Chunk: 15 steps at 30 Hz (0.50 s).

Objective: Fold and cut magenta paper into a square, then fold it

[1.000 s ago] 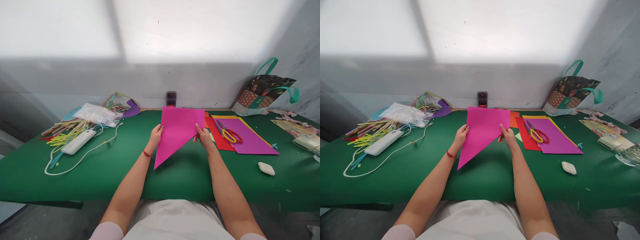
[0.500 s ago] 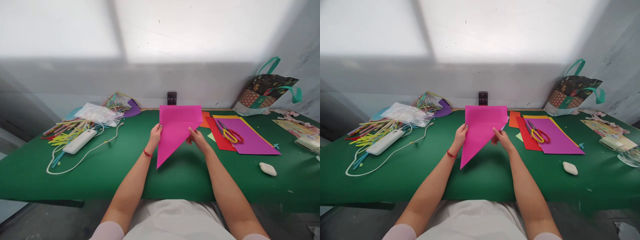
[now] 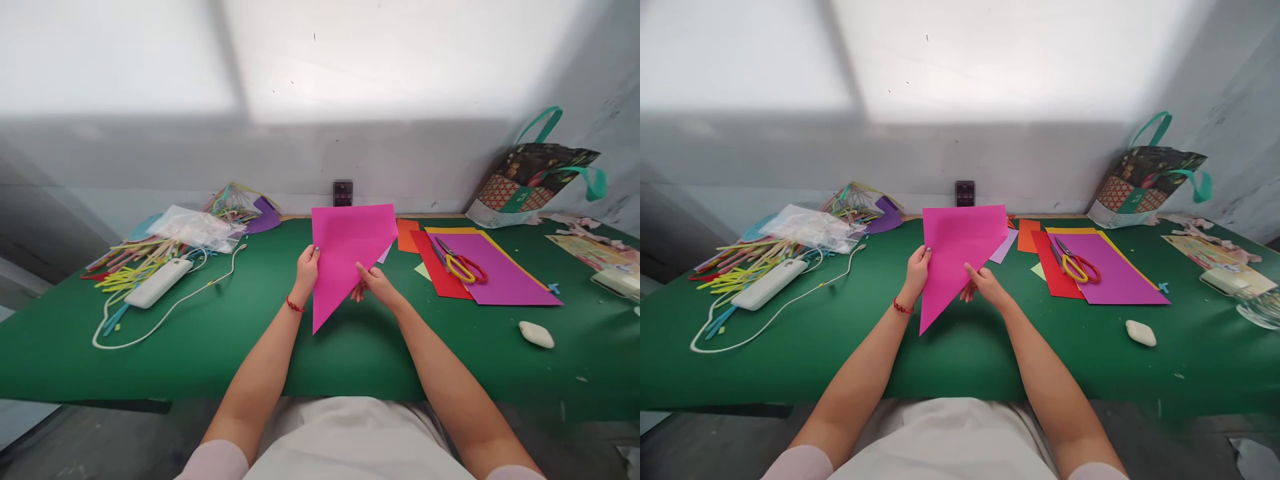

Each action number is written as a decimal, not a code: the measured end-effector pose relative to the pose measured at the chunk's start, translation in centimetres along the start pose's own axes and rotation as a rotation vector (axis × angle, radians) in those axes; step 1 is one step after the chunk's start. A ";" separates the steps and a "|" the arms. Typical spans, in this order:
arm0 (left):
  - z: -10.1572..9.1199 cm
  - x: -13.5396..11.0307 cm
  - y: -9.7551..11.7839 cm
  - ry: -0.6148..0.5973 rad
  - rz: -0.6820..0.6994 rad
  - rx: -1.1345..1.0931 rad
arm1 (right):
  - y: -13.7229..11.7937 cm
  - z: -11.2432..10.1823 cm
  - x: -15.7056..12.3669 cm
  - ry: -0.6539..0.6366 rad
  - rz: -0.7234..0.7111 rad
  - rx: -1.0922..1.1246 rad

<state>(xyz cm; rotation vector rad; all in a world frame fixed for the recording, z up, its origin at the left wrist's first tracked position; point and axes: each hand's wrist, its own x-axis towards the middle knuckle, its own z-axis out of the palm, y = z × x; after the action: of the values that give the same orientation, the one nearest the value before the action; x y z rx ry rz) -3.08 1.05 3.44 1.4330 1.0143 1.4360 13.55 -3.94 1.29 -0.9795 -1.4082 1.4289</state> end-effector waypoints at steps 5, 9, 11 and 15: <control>0.0 0.0 -0.3 -0.006 -0.013 -0.010 | 0.5 0.8 0.2 -0.037 0.035 0.025; -0.1 0.1 -0.7 -0.012 0.002 0.016 | 0.8 0.7 0.5 -0.008 0.044 0.027; -0.1 0.2 -0.9 -0.016 0.002 0.032 | 0.8 0.7 0.5 0.005 0.052 0.018; -0.1 0.1 -0.9 -0.045 0.006 0.036 | 0.7 0.5 0.6 0.059 0.057 0.015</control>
<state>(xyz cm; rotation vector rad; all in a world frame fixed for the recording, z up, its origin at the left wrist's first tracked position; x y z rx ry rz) -3.13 1.41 2.65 1.4892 1.0125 1.3901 12.88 -3.53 0.65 -1.0513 -1.3344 1.4388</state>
